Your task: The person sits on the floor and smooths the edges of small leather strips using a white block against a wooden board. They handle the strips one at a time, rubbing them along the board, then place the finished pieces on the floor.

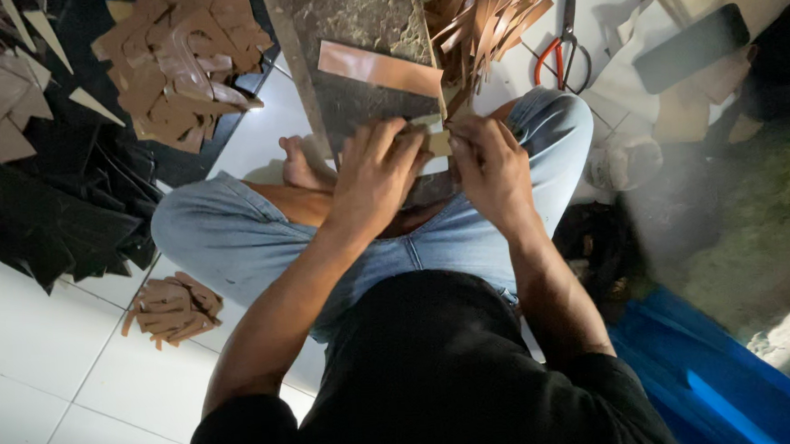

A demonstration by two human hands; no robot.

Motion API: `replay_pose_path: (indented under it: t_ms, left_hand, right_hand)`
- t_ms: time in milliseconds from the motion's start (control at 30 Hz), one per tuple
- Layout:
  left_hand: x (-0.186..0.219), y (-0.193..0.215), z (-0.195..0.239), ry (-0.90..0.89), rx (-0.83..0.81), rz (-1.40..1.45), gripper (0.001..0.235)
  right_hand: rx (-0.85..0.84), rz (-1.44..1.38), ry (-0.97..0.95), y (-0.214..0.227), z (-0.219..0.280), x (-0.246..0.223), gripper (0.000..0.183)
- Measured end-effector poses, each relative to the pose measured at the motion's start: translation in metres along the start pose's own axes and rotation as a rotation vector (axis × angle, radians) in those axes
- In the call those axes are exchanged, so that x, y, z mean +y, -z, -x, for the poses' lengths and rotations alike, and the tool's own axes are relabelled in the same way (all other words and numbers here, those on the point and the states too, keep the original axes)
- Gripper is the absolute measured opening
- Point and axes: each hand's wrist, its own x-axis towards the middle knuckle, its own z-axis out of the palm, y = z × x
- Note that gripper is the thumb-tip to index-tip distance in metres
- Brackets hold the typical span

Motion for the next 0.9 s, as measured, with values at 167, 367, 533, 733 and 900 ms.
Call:
replay_pose_path:
  t_ms: [167,367,533,733,900]
  left_hand:
    - [-0.010,-0.003,-0.001,-0.008,-0.056,0.016,0.027]
    - [-0.015,-0.003,-0.003,0.064,-0.160,0.089,0.030]
    - [-0.017,-0.005,-0.004,0.025,-0.165,0.092,0.028]
    - [-0.016,0.005,0.002,-0.106,-0.136,-0.042,0.027]
    - [-0.011,0.015,-0.006,-0.190,-0.119,-0.137,0.023]
  right_hand:
    - [-0.122,0.027,0.222,0.011,-0.014,-0.004,0.016]
    - [-0.219,-0.019,0.204,0.014,-0.020,0.005,0.012]
    - [-0.234,-0.043,0.213,0.014,-0.019,0.014,0.010]
    - [-0.207,0.110,0.388,0.013,-0.014,0.019,0.022]
    - [-0.164,0.247,0.541,0.021,-0.010,0.029,0.031]
